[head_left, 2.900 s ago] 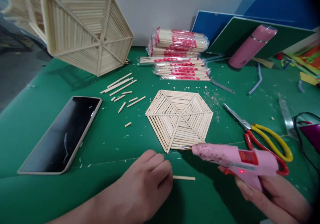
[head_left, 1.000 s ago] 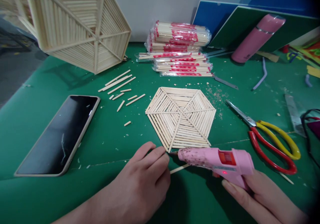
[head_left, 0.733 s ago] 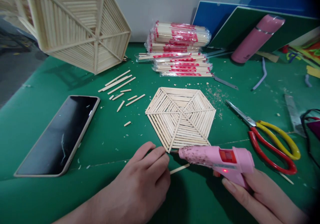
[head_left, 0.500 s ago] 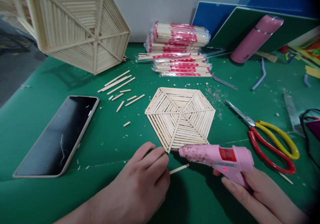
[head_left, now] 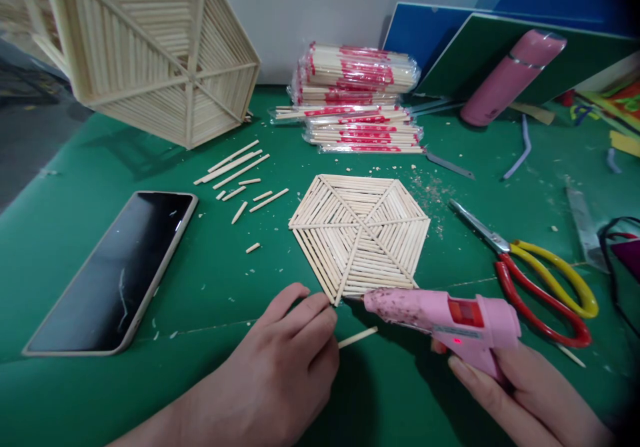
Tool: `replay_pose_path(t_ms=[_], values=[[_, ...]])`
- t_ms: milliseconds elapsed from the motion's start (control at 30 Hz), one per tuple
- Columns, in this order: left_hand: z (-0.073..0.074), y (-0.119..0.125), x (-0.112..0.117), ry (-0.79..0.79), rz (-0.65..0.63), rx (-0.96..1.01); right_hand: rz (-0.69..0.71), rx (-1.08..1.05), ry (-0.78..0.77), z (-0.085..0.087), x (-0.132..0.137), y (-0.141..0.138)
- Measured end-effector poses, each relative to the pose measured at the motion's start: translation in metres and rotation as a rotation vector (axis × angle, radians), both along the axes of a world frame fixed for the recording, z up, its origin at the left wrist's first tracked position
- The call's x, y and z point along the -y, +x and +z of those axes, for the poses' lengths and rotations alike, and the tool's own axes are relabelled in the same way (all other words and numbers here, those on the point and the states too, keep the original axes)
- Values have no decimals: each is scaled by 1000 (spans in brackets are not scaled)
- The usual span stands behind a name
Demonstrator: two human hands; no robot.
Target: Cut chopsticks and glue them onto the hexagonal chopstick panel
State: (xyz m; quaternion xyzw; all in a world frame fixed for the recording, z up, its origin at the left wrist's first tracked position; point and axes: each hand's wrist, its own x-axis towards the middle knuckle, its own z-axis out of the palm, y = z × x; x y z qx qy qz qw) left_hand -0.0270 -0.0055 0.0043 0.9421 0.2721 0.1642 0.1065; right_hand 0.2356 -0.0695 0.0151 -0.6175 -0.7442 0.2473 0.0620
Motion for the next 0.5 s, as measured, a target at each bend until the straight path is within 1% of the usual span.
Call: replay_pose_path(t_ms=[200, 300, 500], values=[[0, 1, -1, -13, 1, 8, -34, -43, 2, -2, -1, -4], [0, 0, -1, -11, -7, -5, -20, -72, 39, -1, -4, -6], [0, -1, 0, -25, -7, -16, 36, -29, 100, 1, -6, -5]])
